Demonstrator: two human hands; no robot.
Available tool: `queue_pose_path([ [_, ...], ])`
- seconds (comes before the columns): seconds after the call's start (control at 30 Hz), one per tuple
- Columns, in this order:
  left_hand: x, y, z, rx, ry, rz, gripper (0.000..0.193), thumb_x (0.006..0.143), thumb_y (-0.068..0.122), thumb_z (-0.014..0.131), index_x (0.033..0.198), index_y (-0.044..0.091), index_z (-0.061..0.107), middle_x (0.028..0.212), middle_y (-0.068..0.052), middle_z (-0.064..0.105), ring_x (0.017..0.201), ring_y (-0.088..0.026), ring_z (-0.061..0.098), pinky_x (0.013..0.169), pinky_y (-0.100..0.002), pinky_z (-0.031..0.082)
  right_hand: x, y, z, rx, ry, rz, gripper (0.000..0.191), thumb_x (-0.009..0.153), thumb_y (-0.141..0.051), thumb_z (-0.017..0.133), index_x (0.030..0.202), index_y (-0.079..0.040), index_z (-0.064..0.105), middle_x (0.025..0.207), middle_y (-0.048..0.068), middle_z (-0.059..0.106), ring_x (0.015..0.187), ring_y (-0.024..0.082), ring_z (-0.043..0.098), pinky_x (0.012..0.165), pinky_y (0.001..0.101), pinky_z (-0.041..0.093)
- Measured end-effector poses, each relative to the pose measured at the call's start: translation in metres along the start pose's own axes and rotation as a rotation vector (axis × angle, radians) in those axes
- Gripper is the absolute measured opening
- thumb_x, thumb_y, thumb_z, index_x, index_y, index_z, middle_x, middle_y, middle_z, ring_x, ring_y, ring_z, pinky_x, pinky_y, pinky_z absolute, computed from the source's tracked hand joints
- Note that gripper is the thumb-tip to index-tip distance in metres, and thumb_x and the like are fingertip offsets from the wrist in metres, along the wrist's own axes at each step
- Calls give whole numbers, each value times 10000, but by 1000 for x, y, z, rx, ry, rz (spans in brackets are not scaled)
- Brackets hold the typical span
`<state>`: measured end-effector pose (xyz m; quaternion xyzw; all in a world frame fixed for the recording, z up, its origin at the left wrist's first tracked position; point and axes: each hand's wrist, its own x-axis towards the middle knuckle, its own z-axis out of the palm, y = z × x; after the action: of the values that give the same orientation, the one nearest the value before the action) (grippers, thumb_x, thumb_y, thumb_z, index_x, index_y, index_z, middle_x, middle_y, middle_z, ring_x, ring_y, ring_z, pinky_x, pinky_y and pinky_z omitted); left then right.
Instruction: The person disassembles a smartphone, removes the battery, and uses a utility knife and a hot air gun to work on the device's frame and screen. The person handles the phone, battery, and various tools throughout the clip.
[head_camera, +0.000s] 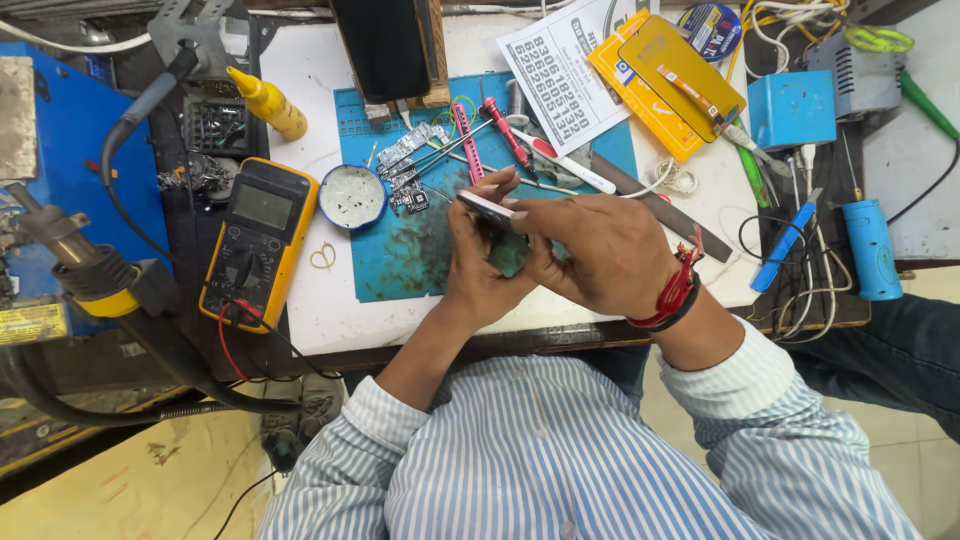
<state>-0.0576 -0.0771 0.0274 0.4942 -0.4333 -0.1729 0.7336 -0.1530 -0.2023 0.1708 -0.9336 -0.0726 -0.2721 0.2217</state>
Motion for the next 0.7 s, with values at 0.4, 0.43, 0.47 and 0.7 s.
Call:
queue_pose_path([
  [0.4, 6, 9, -2, -71, -44, -38, 877, 907, 46, 857, 1517, 135, 233, 1650, -223, 263, 1543, -353, 368, 1226, -460, 417, -14, 9, 13, 140, 47, 19, 314, 937, -31, 757, 1132, -71, 515, 1138, 168, 743, 839, 268, 730, 729, 349, 582],
  [0.43, 8, 13, -2, 30, -21, 0, 930, 904, 63, 863, 1546, 117, 191, 1658, -216, 260, 1529, -349, 380, 1232, -459, 411, -16, 8, 13, 138, 49, 32, 312, 930, -28, 757, 1129, -72, 521, 1139, 172, 744, 836, 265, 733, 726, 346, 583],
  [0.47, 9, 18, -3, 129, -1, 36, 985, 902, 81, 869, 1575, 99, 149, 1665, -208, 258, 1515, -344, 391, 1238, -458, 406, -17, 8, 13, 136, 51, 47, 310, 924, -25, 756, 1127, -74, 527, 1141, 177, 746, 833, 263, 736, 724, 342, 584],
  [0.7, 19, 59, -10, 324, -16, -20, 1026, 809, 89, 913, 1587, 22, 248, 1600, -201, 441, 1483, -352, 512, 1256, -432, 432, -16, -3, -4, 142, 14, 106, 367, 918, -37, 761, 1231, -75, 572, 1123, 149, 748, 877, 264, 754, 767, 348, 589],
])
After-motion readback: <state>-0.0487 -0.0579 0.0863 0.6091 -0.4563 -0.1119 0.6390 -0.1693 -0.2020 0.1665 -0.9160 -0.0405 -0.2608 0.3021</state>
